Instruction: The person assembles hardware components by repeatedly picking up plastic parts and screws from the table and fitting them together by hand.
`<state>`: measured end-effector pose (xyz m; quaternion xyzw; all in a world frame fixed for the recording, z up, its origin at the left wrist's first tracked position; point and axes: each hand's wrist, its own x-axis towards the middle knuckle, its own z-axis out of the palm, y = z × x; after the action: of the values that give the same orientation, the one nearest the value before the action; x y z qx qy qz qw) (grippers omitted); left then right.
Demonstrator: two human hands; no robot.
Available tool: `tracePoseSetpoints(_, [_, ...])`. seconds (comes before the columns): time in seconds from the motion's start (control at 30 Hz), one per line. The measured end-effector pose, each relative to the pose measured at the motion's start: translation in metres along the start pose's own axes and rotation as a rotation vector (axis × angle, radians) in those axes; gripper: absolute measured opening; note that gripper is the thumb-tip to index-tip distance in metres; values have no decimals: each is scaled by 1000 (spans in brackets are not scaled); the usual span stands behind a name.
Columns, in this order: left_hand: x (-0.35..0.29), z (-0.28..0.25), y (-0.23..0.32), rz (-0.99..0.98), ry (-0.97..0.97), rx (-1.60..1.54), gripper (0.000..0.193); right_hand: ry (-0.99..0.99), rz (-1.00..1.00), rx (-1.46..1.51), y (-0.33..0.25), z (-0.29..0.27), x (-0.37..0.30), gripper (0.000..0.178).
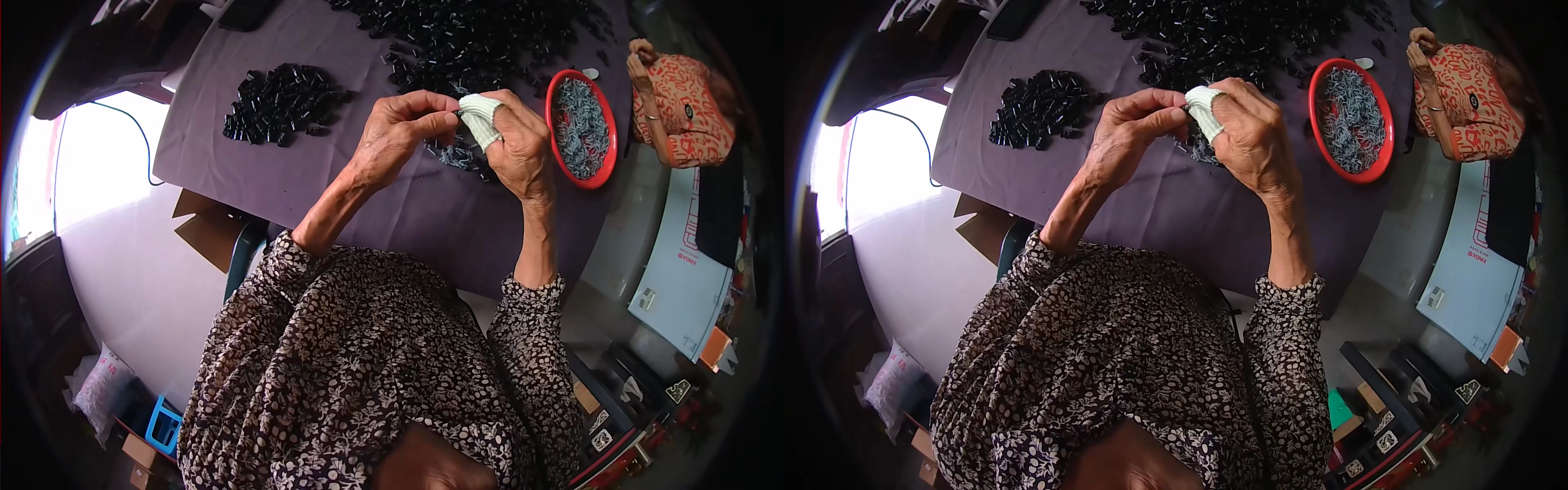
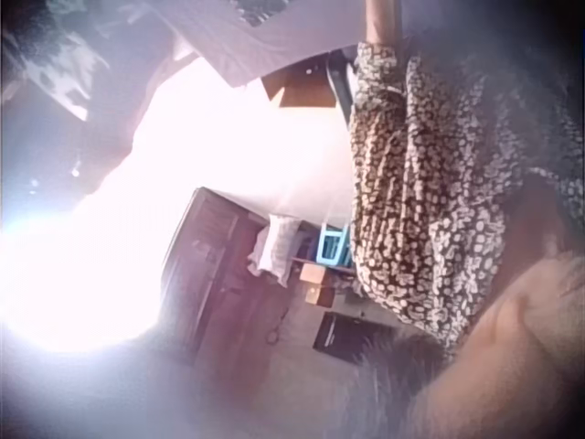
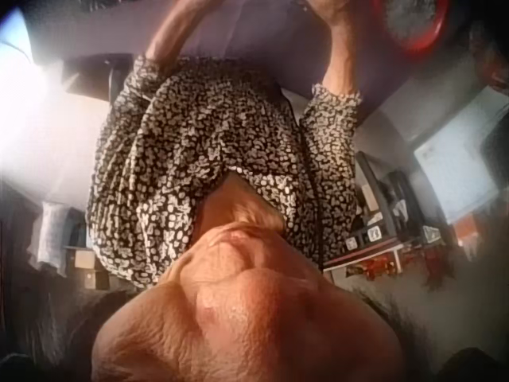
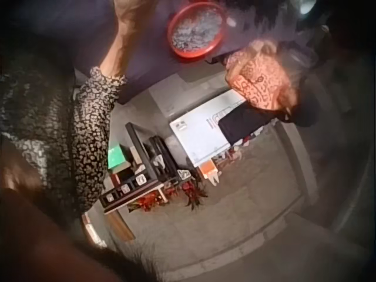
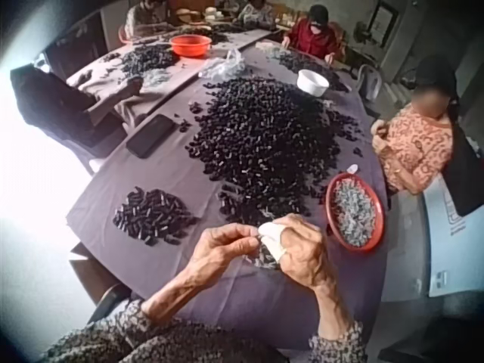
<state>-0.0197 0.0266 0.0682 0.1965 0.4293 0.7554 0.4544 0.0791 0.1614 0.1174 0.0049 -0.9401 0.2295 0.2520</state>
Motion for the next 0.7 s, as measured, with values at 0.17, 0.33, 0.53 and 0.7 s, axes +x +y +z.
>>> tracePoseSetpoints(0.17, [-1, 4, 4, 5, -21, 8, 16, 61, 200, 362, 8, 5, -8, 28])
tracePoseSetpoints(0.33, [0, 7, -1, -62, -42, -168, 15, 176, 308, 824, 16, 25, -19, 30])
tracePoseSetpoints(0.53, [1, 8, -2, -155, -76, -381, 13, 203, 390, 1085, 1, 29, -16, 20])
tracePoseSetpoints(0.7, [2, 5, -2, -240, -121, -508, 12, 194, 401, 1023, 3, 33, -17, 22])
